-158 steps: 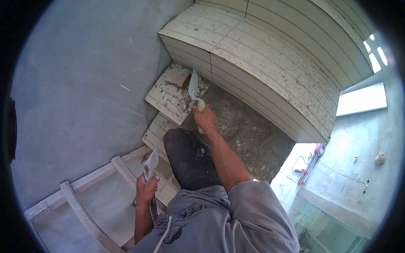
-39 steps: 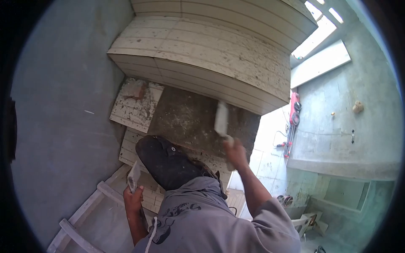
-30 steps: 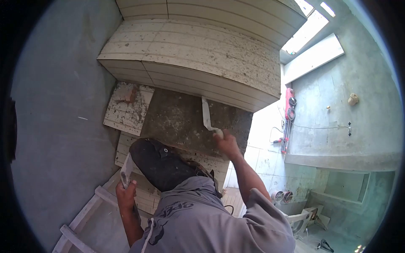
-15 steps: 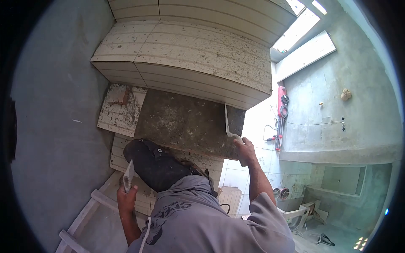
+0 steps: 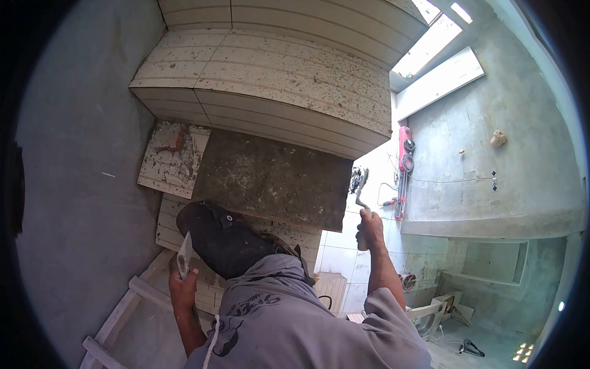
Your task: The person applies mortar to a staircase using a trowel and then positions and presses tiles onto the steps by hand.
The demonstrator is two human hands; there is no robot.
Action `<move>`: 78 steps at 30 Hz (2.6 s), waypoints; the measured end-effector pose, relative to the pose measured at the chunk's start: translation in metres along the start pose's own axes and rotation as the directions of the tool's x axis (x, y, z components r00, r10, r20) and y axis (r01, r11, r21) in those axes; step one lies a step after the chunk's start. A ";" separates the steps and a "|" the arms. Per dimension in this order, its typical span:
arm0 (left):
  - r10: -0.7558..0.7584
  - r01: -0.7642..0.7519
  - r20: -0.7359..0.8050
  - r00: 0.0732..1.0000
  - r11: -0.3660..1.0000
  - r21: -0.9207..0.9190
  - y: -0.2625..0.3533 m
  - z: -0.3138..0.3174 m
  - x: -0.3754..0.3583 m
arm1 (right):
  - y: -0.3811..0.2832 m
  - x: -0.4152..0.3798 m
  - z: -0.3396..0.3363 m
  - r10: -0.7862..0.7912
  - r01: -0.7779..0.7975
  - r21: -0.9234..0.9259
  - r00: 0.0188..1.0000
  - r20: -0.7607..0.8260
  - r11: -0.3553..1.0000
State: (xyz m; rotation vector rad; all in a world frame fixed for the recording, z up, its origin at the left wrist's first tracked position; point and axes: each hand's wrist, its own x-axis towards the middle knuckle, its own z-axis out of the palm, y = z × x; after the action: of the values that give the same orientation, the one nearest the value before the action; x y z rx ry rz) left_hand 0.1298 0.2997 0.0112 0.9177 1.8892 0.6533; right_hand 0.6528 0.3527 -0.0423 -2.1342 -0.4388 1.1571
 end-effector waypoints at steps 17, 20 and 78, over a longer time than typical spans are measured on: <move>-0.010 -0.004 -0.129 0.992 0.994 -0.110 0.011 -0.012 -0.034 | -0.077 -0.102 0.278 -0.109 0.159 0.000 0.676 0.729 0.987; -0.045 0.034 -0.096 0.994 0.992 -0.119 0.016 -0.016 -0.044 | -0.045 -0.098 0.321 -0.089 0.193 -0.073 0.715 0.694 0.979; 0.196 -0.197 0.054 0.979 0.980 0.011 0.074 -0.060 -0.040 | 0.006 -0.110 0.256 -0.421 0.501 -0.116 0.813 0.402 0.858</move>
State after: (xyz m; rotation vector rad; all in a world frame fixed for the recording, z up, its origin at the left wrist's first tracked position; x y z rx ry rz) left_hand 0.1129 0.3061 0.1133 1.1312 1.7740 0.7247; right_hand 0.3788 0.3858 -0.0786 -1.8187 -1.2385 1.2477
